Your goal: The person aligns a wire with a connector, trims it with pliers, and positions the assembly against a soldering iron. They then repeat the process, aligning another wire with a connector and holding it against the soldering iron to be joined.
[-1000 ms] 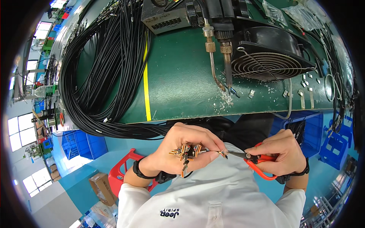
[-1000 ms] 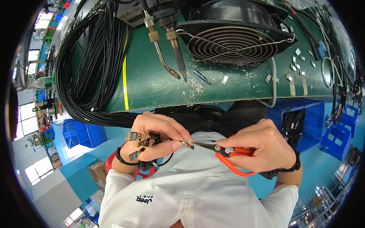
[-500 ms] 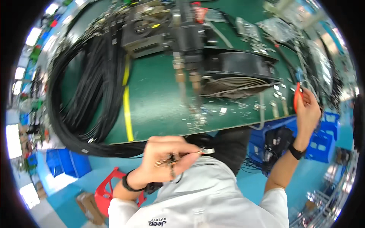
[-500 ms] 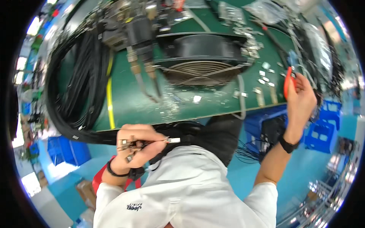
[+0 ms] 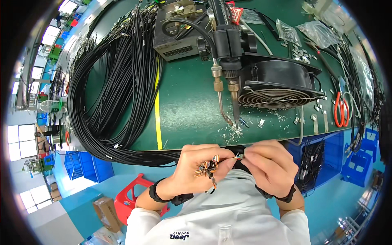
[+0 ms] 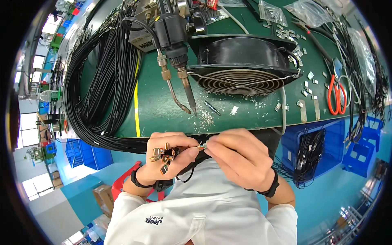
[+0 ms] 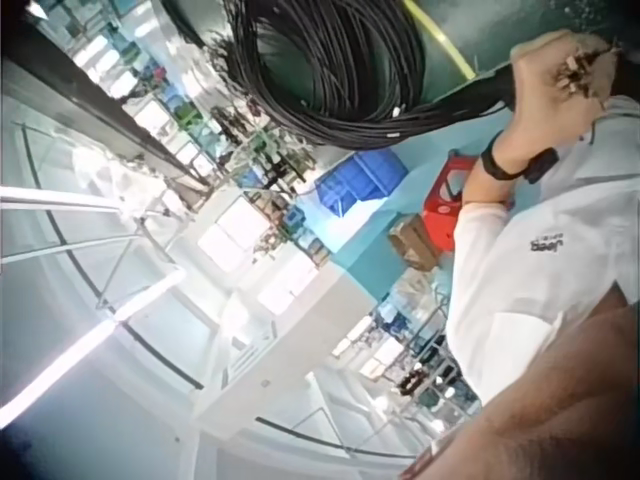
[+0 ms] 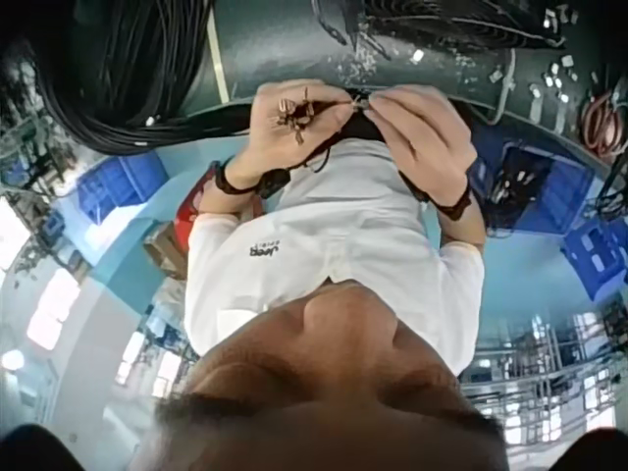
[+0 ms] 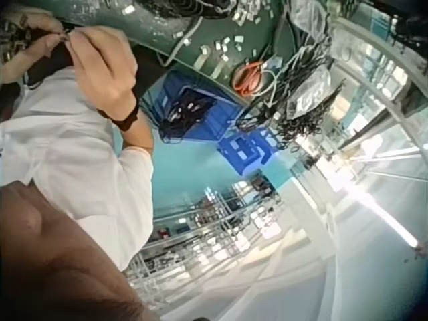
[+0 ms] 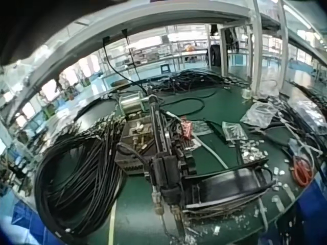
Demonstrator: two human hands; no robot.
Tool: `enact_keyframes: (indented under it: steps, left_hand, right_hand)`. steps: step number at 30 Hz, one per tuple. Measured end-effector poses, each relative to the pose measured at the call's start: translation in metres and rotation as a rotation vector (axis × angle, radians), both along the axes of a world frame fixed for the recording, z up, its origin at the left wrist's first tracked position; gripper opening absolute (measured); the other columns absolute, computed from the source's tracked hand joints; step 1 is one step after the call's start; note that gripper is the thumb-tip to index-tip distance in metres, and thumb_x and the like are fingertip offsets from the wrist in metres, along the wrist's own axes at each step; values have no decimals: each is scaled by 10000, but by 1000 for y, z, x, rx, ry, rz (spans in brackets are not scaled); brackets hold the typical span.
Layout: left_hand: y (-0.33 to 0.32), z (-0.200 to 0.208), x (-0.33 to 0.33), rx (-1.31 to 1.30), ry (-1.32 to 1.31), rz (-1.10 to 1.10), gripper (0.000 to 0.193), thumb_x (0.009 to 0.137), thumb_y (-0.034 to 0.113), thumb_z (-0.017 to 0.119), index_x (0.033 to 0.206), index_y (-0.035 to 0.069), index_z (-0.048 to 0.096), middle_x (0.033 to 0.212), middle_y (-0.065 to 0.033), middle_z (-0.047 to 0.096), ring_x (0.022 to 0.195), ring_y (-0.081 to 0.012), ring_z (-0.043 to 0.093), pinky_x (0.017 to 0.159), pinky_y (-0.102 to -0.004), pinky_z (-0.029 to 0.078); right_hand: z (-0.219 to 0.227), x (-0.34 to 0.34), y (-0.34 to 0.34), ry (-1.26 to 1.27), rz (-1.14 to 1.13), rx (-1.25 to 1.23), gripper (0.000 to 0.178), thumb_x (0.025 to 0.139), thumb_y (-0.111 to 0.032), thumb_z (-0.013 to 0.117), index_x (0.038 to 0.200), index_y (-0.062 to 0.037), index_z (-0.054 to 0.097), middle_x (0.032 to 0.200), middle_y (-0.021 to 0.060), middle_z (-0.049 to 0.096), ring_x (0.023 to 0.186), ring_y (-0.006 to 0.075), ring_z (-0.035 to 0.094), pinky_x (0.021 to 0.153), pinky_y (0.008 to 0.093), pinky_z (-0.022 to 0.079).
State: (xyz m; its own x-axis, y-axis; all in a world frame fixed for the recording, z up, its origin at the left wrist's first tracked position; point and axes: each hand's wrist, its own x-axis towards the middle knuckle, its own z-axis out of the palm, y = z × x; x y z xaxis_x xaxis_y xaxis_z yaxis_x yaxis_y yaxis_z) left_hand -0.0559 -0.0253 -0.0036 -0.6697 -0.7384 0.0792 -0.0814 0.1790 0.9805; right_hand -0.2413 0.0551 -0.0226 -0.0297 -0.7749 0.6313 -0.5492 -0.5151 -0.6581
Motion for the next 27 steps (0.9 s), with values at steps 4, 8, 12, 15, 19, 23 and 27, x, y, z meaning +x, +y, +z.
enact_keyframes:
  steps: [4, 8, 12, 15, 19, 23, 27]
  left_hand:
    - [-1, -2, 0, 20, 0, -12, 66, 790, -41, 670, 849, -36, 697, 659, -68, 636, 528, -88, 542, 499, -226, 407]
    - [-2, -1, 1, -5, -8, -15, 65, 789, -46, 672, 848, -38, 697, 661, -67, 637, 528, -87, 542, 496, -223, 406]
    - [-1, -2, 0, 16, 18, -23, 63, 787, -49, 675, 846, -39, 697, 659, -65, 636, 523, -84, 537, 488, -221, 398]
    - [-1, -2, -1, 20, 23, -25, 62, 786, -51, 675, 843, -38, 697, 658, -63, 636, 520, -83, 531, 483, -224, 392]
    - [-3, 1, -1, 28, -1, -47, 60, 784, -51, 675, 838, -36, 697, 657, -63, 636, 516, -84, 527, 478, -226, 385]
    - [-3, 2, -1, 52, -12, -56, 59, 779, -51, 673, 830, -32, 696, 654, -63, 633, 513, -88, 526, 476, -230, 381]
    - [-4, 2, -1, 51, -19, -61, 63, 772, -53, 671, 825, -28, 695, 650, -64, 630, 511, -93, 526, 475, -233, 380]
  right_hand:
    - [0, 7, 1, -55, -4, 44, 321, 648, 92, 783, 944, 26, 677, 902, 141, 664, 742, 271, 648, 628, 328, 531]
    - [-1, 10, 0, -96, 1, 80, 310, 655, 108, 771, 940, 25, 679, 888, 135, 657, 734, 256, 637, 615, 318, 509]
    - [-1, 9, 1, -157, 20, 120, 297, 671, 107, 759, 948, 28, 686, 876, 129, 644, 727, 235, 619, 612, 305, 489]
    - [0, 7, 1, -201, 37, 151, 292, 680, 102, 755, 956, 30, 693, 874, 122, 637, 716, 219, 616, 603, 296, 492]
    - [1, 5, 1, -256, 65, 199, 286, 695, 94, 751, 970, 33, 701, 877, 117, 632, 698, 197, 624, 584, 281, 512]
    - [3, 5, 2, -293, 80, 250, 278, 715, 93, 736, 984, 36, 696, 888, 127, 628, 703, 180, 624, 582, 259, 512]
    - [3, 4, 2, -291, 89, 254, 278, 721, 90, 728, 991, 36, 695, 891, 129, 627, 707, 174, 625, 585, 248, 514]
